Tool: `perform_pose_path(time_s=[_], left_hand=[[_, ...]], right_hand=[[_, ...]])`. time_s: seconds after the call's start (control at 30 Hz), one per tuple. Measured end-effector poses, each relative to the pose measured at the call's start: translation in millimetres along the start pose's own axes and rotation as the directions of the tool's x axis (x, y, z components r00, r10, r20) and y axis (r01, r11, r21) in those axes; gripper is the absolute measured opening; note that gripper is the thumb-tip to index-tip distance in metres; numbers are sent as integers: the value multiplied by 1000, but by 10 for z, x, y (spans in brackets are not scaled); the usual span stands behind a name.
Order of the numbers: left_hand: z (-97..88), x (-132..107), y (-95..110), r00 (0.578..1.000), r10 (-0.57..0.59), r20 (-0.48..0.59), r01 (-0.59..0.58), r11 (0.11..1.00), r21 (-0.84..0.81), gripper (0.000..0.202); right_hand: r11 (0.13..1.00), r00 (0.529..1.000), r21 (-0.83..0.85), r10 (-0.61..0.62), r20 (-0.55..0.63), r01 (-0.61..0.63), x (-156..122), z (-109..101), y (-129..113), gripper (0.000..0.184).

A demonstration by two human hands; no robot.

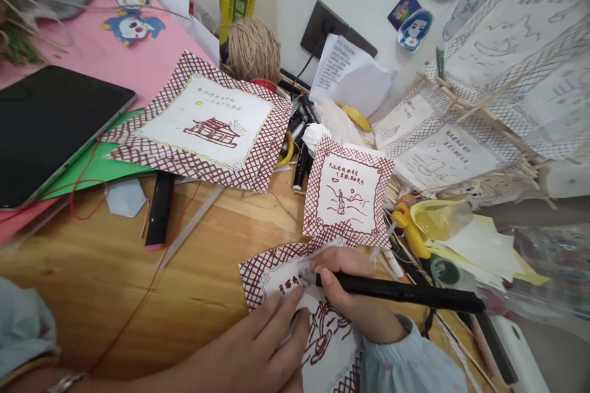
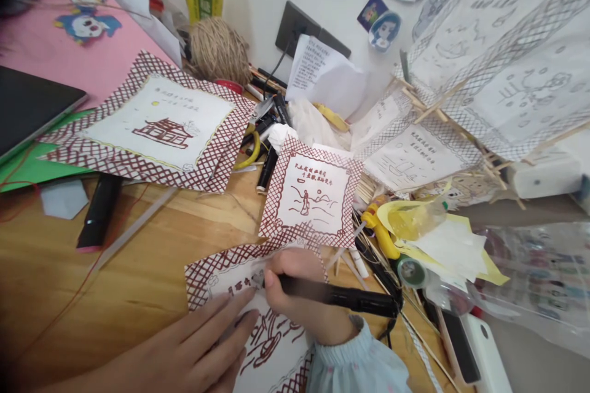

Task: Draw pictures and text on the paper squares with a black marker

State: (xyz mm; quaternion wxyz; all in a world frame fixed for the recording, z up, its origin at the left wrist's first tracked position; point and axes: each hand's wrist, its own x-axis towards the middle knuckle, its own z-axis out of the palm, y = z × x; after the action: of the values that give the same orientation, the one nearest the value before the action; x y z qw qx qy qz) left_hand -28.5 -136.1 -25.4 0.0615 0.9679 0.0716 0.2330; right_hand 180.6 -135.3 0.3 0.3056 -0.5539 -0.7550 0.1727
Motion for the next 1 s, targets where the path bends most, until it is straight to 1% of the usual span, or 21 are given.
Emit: perform_pose_path(time_s=[0.17,0.47,0.63,0.73,0.9,1.0], left_hand=[[6,7,-3,1000,-1,-6,1,1000,6,22],[-12,9,10,1000,-10,-7,10,1000,7,24],[-2,9,3,1000,1,-11,0,1000,12,25],[12,9,10,1000,-6,2,6,1000,16,23],[22,1,23,1000,-10,-1,10,1000,5,23],[15,-3,17,1000,-1,9,1,1000,13,23]], right_hand=[[1000,999,26,0,32,0,-26,20,52,27],[1000,1000,4,-9,5,9,-2,8,16,24],[1000,1000,-22,-9,-26,8,6,9,0,27],[999,1000,-33,-13,-21,12,-9,18,14,27],[1000,1000,-12,21,-17,-22,-25,33,32,27],[1000,1000,4,15,-21,-15,-17,35,27,28]])
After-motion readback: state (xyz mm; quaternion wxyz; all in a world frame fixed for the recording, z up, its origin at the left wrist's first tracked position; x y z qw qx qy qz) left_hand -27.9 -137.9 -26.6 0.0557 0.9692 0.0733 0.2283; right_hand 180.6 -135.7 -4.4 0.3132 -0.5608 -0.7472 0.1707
